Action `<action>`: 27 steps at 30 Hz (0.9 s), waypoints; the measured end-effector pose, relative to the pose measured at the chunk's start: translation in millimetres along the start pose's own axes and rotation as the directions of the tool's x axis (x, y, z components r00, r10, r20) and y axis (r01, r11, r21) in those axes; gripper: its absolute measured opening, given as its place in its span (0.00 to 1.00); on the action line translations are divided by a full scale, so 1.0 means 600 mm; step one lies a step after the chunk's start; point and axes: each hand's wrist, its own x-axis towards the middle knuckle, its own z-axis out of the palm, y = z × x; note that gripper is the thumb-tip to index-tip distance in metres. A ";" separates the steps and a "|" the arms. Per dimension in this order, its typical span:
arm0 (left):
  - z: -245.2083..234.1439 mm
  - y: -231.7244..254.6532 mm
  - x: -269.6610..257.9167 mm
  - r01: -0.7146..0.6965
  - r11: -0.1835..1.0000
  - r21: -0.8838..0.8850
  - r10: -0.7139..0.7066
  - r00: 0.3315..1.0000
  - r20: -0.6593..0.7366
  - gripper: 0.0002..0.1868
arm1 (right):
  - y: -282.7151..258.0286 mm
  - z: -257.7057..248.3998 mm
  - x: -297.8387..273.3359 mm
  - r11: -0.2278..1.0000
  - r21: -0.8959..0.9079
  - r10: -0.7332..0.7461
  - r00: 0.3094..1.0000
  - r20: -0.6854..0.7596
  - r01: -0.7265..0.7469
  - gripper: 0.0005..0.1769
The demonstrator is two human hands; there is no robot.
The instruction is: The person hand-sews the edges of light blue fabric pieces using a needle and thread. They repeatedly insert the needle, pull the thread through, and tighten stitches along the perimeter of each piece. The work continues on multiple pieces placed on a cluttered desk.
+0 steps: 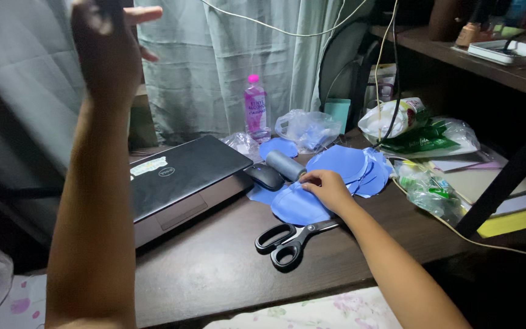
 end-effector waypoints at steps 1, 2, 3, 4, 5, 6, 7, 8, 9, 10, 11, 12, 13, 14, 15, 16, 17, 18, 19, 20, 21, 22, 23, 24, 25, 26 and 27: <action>-0.002 -0.008 0.003 -0.059 0.994 -0.097 0.057 0.998 -0.016 0.28 | -0.003 -0.001 0.000 1.000 -0.011 0.005 1.000 0.001 -0.005 0.14; -0.004 -0.013 0.005 -0.027 0.997 -0.076 0.026 1.000 -0.007 0.30 | -0.006 -0.002 -0.002 1.000 -0.021 -0.023 1.000 0.002 0.023 0.15; -0.007 -0.014 0.008 0.005 0.998 -0.055 -0.005 1.000 0.002 0.31 | -0.009 -0.005 -0.004 0.998 -0.030 -0.050 0.999 0.003 0.050 0.15; -0.008 -0.013 0.012 0.037 0.999 -0.035 -0.037 0.999 0.011 0.32 | -0.014 -0.006 -0.006 0.996 -0.040 -0.078 0.997 0.006 0.078 0.16; -0.006 -0.009 0.015 0.021 0.996 -0.091 -0.018 0.999 0.033 0.32 | -0.020 -0.009 -0.008 0.995 -0.065 -0.074 0.997 -0.005 0.073 0.16; -0.001 -0.003 0.018 0.006 0.989 -0.148 0.002 0.999 0.054 0.32 | -0.026 -0.014 -0.010 0.994 -0.090 -0.071 0.997 -0.015 0.069 0.16; 0.005 0.004 0.020 -0.007 0.979 -0.204 0.023 0.997 0.073 0.32 | -0.032 -0.016 -0.012 0.991 -0.114 -0.068 0.997 -0.025 0.065 0.16; 0.013 0.011 0.021 -0.016 0.975 -0.224 0.032 0.997 0.070 0.31 | -0.039 -0.018 -0.013 0.990 -0.103 -0.101 0.994 -0.049 0.095 0.15; 0.021 0.019 0.023 -0.024 0.970 -0.243 0.042 0.997 0.068 0.30 | -0.045 -0.019 -0.014 0.988 -0.092 -0.133 0.988 -0.074 0.126 0.14; 0.028 0.026 0.024 -0.034 0.964 -0.263 0.053 0.997 0.064 0.29 | -0.049 -0.020 -0.013 0.984 -0.083 -0.165 0.981 -0.100 0.157 0.14; 0.031 0.032 0.024 0.000 0.963 -0.268 0.017 0.998 0.060 0.28 | -0.051 -0.019 -0.013 0.983 -0.043 -0.181 0.979 -0.097 0.177 0.11; 0.032 0.036 0.023 0.033 0.962 -0.273 -0.018 0.998 0.055 0.28 | -0.053 -0.015 -0.011 0.980 -0.003 -0.198 0.976 -0.095 0.198 0.09; 0.034 0.038 0.024 0.065 0.958 -0.278 -0.053 0.997 0.050 0.28 | -0.053 -0.014 -0.010 0.975 0.038 -0.215 0.972 -0.093 0.219 0.07; 0.034 0.037 0.025 0.074 0.953 -0.295 -0.064 0.997 0.043 0.28 | -0.050 -0.014 -0.009 0.977 0.016 -0.211 0.974 -0.079 0.213 0.07; 0.034 0.034 0.027 0.084 0.946 -0.313 -0.076 0.996 0.037 0.28 | -0.046 -0.012 -0.008 0.978 -0.006 -0.207 0.976 -0.065 0.207 0.06; 0.030 0.030 0.026 0.093 0.940 -0.329 -0.088 0.996 0.030 0.28 | -0.041 -0.010 -0.005 0.979 -0.027 -0.204 0.978 -0.050 0.203 0.06; 0.024 0.024 0.024 0.094 0.930 -0.356 -0.084 0.996 0.043 0.28 | -0.035 -0.010 -0.001 0.983 -0.001 -0.184 0.982 -0.048 0.184 0.07; 0.016 0.018 0.023 0.096 0.919 -0.383 -0.080 0.995 0.057 0.28 | -0.026 -0.013 0.002 0.986 0.025 -0.163 0.986 -0.044 0.164 0.08; 0.008 0.011 0.021 0.099 0.907 -0.410 -0.077 0.995 0.071 0.28 | -0.017 -0.014 0.005 0.988 0.052 -0.142 0.989 -0.041 0.144 0.09; 0.002 0.003 0.014 0.163 0.902 -0.399 -0.158 0.986 0.045 0.29 | -0.008 -0.014 0.008 0.986 0.078 -0.147 0.988 -0.050 0.151 0.09; -0.002 -0.004 0.002 0.226 0.892 -0.391 -0.238 0.971 0.018 0.30 | 0.000 -0.013 0.009 0.982 0.104 -0.152 0.987 -0.059 0.157 0.10; -0.008 -0.011 -0.009 0.285 0.878 -0.383 -0.314 0.949 -0.013 0.31 | 0.008 -0.011 0.011 0.977 0.129 -0.159 0.985 -0.069 0.167 0.11; -0.015 -0.018 -0.017 0.338 0.853 -0.397 -0.376 0.926 -0.021 0.31 | 0.015 -0.009 0.013 0.983 0.110 -0.140 0.988 -0.071 0.147 0.11; -0.023 -0.025 -0.022 0.386 0.827 -0.409 -0.435 0.900 -0.030 0.31 | 0.020 -0.005 0.016 0.987 0.091 -0.124 0.989 -0.074 0.131 0.12; -0.031 -0.031 -0.029 0.432 0.797 -0.423 -0.492 0.870 -0.038 0.31 | 0.024 -0.003 0.018 0.991 0.072 -0.108 0.991 -0.078 0.114 0.12; -0.039 -0.037 -0.036 0.453 0.789 -0.416 -0.522 0.851 -0.062 0.31 | 0.028 -0.002 0.019 0.991 0.075 -0.102 0.992 -0.079 0.108 0.12; -0.045 -0.043 -0.045 0.474 0.780 -0.409 -0.551 0.830 -0.087 0.32 | 0.030 -0.001 0.020 0.992 0.078 -0.095 0.992 -0.079 0.102 0.12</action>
